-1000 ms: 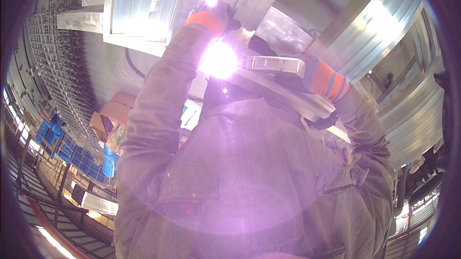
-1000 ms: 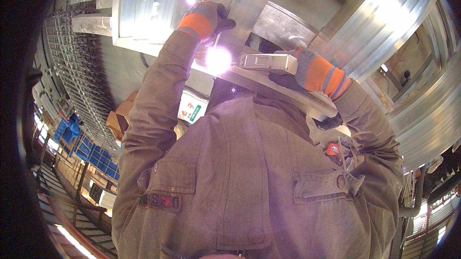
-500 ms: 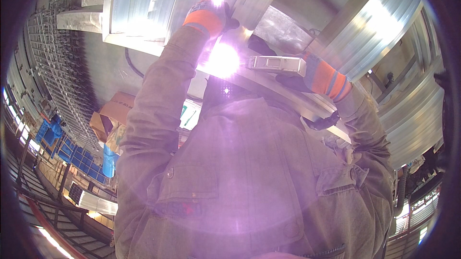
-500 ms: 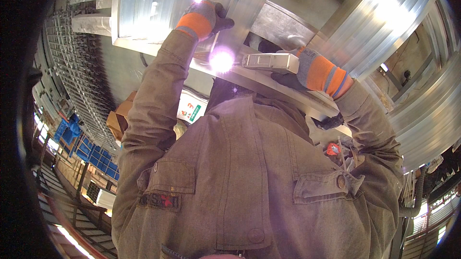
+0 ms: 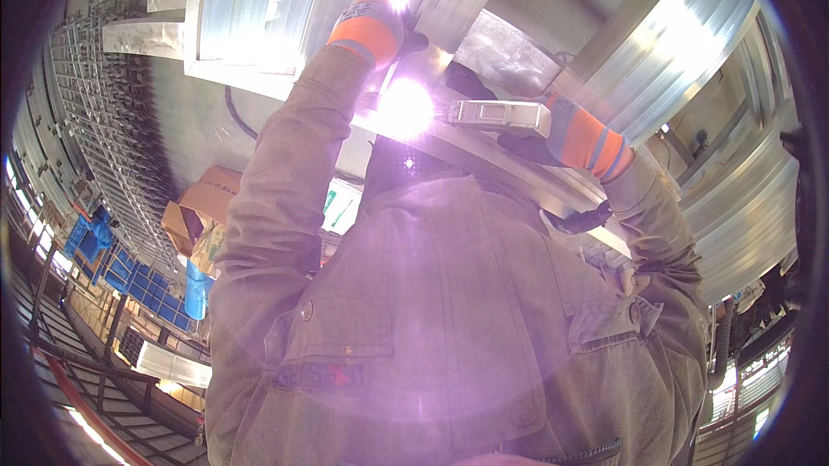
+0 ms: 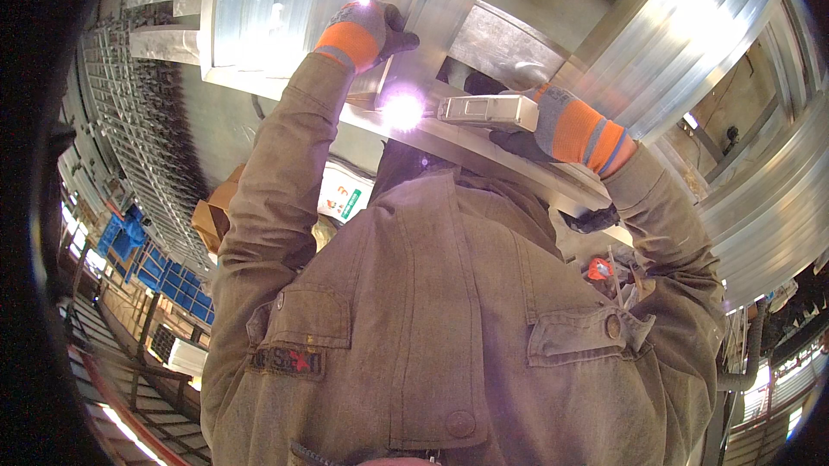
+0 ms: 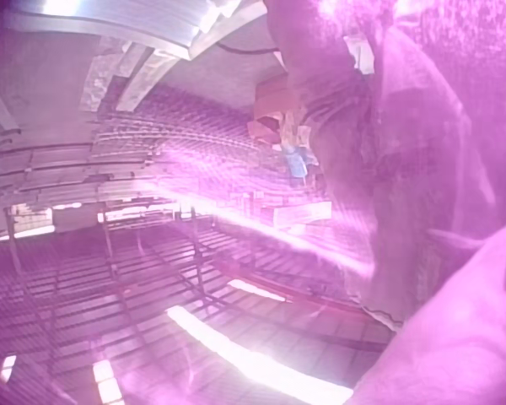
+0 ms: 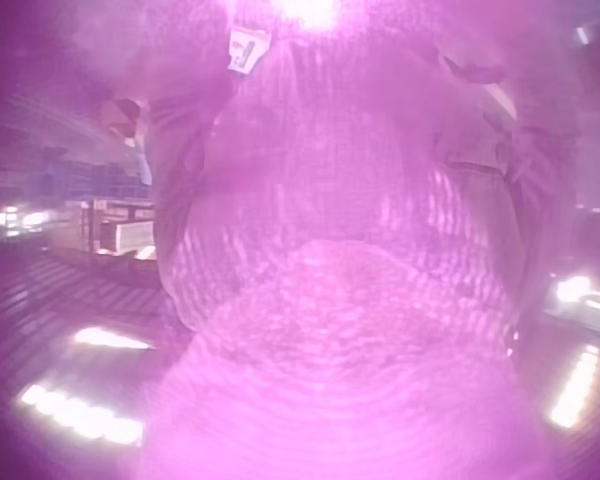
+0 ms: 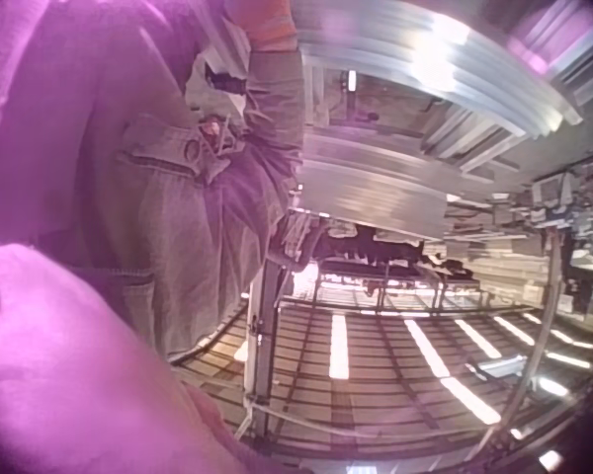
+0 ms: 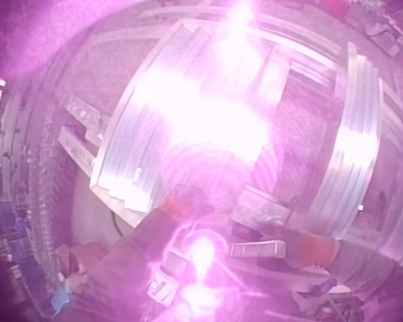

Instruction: The person welds multiple metal bars onto a rectangular metal frame using a handheld welding torch. They repeatedly position bars, weld them in place, and reposition the frame to access different joints.

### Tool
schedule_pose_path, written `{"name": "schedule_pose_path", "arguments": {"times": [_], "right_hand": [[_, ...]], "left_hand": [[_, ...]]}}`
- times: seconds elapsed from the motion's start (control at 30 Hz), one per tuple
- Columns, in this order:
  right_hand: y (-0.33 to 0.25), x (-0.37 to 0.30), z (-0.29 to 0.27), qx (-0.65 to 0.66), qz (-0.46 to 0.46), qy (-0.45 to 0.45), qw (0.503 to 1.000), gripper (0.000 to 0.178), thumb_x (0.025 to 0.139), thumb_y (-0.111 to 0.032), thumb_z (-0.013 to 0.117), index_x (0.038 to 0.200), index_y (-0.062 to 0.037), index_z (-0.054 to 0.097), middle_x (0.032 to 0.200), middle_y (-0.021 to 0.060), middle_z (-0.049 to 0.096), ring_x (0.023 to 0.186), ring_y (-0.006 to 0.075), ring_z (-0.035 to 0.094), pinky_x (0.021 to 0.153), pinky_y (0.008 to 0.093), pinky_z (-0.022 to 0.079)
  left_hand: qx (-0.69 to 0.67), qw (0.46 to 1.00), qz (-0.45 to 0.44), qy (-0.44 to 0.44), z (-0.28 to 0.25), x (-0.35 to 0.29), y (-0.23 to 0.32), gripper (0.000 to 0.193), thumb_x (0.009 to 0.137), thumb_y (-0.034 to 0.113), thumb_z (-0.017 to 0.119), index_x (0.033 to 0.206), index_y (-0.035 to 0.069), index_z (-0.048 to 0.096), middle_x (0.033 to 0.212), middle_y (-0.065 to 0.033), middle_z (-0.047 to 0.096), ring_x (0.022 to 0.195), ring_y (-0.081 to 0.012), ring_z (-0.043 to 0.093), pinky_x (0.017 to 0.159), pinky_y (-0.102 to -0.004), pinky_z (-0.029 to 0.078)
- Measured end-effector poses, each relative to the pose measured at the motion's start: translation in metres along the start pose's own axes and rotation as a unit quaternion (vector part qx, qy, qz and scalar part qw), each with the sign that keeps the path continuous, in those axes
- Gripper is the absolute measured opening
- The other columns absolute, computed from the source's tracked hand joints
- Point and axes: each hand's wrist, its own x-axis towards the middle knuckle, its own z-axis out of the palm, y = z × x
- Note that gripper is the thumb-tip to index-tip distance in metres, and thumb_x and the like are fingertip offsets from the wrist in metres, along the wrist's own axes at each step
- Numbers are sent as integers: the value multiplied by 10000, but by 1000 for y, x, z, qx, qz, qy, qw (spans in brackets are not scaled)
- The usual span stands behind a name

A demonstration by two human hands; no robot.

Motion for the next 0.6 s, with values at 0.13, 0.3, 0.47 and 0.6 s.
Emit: {"name": "schedule_pose_path", "arguments": {"times": [0.13,0.3,0.47,0.6], "right_hand": [[-6,3,4,5,3,6,1000,358,1017,-133,835,1356,-35,773,1214,73,815,1090,149,747,968,337,602],[11,3,2,-48,34,5,998,339,1017,-102,826,1345,-31,779,1210,75,821,1081,131,741,956,338,603],[38,-1,2,-95,-6,26,995,316,1019,-83,810,1329,-26,781,1190,94,822,1058,159,744,944,354,601],[31,-10,4,-151,-53,81,984,237,1009,-139,780,1215,-22,768,1024,185,769,961,373,723,890,449,579]], "left_hand": [[21,1000,0,4,4,5,-2,634,955,611,792,1346,113,801,1320,-191,793,1240,-425,751,1089,-540,599],[-8,1000,-15,-6,4,7,-3,626,949,631,797,1267,93,831,1244,-181,817,1199,-418,768,1073,-539,604],[1,1000,-22,-6,5,10,-5,569,936,613,823,1168,95,854,1134,-162,837,1114,-395,792,1035,-523,616],[-23,999,13,33,10,10,-7,509,904,579,874,1108,114,831,993,-108,820,943,-321,775,919,-482,619]]}}
